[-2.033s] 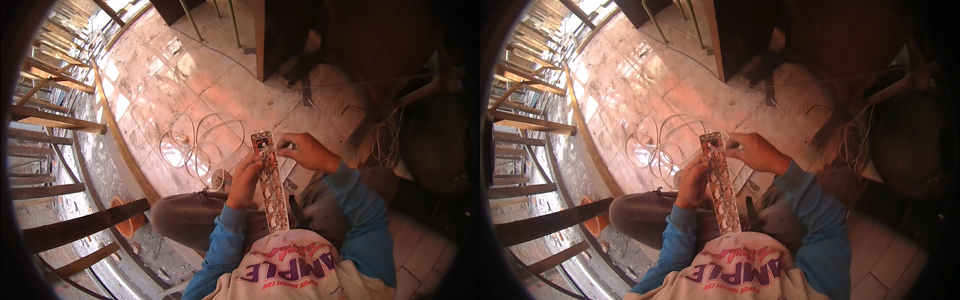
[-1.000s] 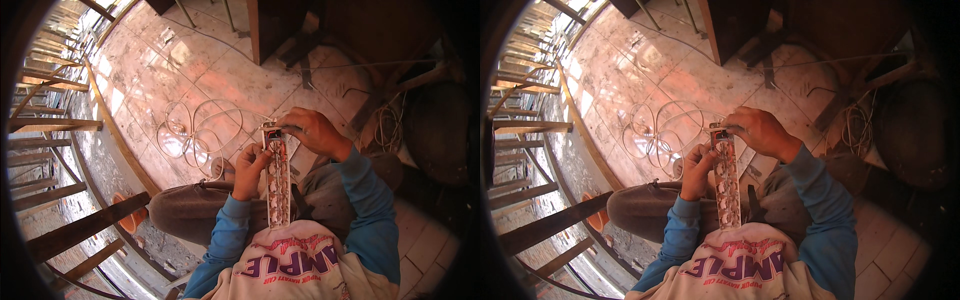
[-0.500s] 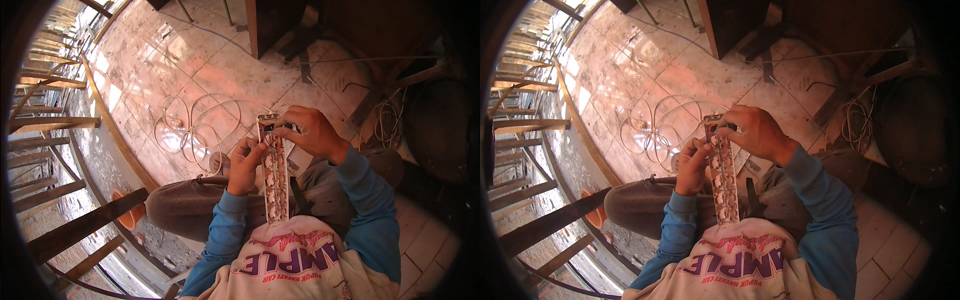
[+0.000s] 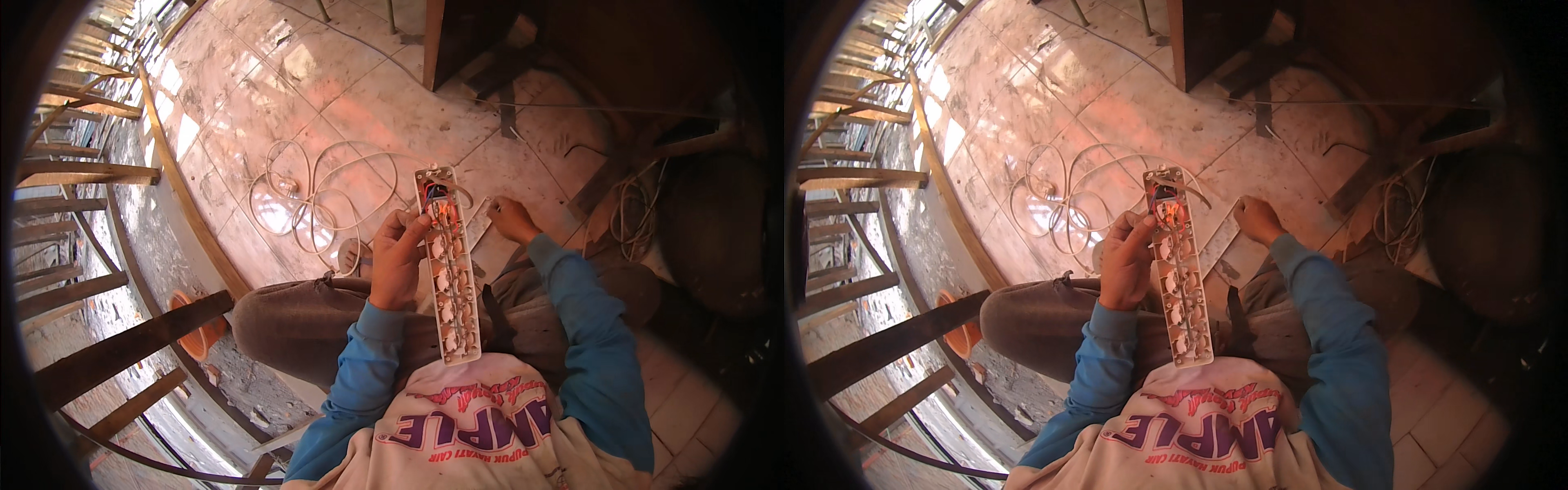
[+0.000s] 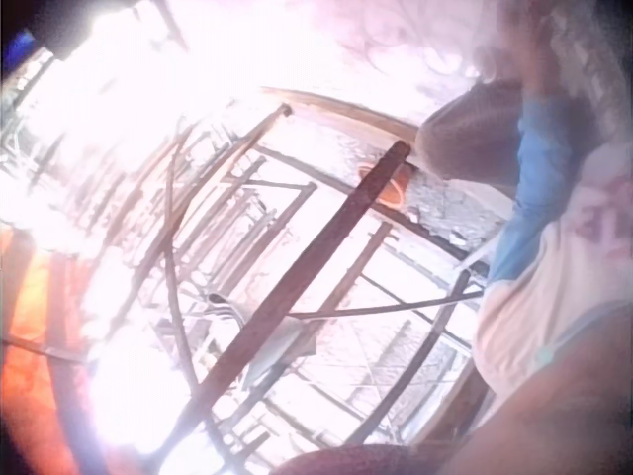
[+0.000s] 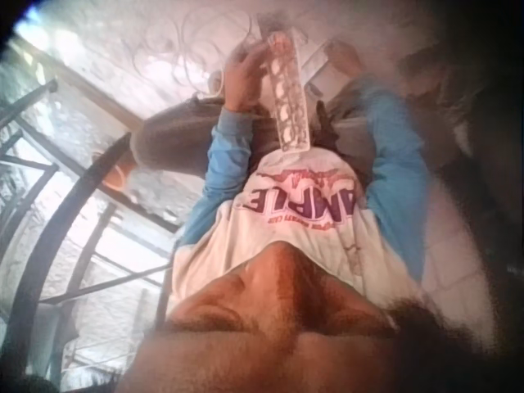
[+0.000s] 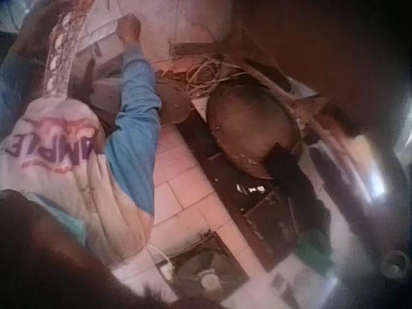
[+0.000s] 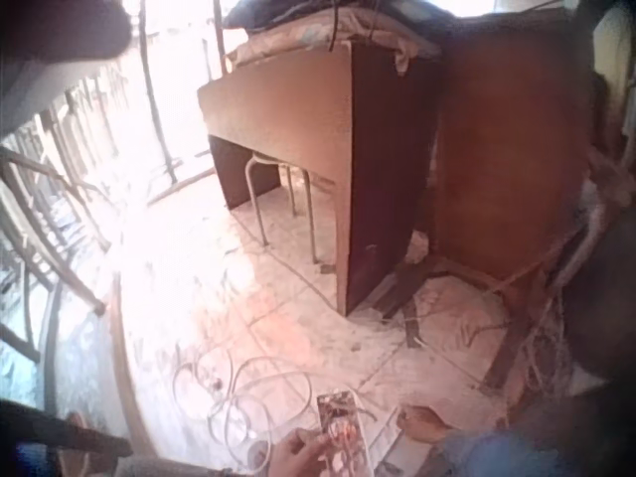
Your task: The person unscrews and opens a power strip, manipulates the internal wiring by hand, and uses a test pen.
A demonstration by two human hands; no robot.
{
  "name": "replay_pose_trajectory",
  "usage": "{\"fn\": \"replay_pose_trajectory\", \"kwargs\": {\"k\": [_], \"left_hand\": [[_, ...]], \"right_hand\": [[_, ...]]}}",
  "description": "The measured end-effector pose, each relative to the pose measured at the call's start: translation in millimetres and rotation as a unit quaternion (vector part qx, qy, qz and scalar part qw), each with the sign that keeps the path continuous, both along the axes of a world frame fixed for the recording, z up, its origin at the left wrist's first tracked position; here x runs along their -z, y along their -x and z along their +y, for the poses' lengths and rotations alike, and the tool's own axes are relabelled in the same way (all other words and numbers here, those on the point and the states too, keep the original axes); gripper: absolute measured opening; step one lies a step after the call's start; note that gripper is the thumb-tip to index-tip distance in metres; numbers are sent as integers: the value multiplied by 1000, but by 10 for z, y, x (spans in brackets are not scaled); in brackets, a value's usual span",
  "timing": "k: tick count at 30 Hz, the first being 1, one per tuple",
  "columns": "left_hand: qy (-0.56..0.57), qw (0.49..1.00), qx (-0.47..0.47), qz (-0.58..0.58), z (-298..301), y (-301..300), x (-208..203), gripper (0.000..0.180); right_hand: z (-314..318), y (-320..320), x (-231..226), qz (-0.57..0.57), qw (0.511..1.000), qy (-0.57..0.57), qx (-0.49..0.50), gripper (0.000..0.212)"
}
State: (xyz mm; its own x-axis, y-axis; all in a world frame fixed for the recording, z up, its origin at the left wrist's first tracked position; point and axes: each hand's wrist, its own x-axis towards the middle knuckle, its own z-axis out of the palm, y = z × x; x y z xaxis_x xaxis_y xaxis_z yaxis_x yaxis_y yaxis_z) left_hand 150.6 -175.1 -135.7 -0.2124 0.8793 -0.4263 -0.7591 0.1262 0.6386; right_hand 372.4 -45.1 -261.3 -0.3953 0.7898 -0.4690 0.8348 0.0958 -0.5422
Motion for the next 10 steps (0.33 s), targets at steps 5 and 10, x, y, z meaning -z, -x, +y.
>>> {"fn": "replay_pose_trajectory", "kwargs": {"k": [5,10], "left_hand": [[-17,1000,-19,-1,20,-68,-30,17],[-14,1000,-4,-17,4,-93,20,17]], "right_hand": [[-391,-109,906,-99,990,78,-70,26],[-507,-388,2338,44,995,85,-44,25]]}}
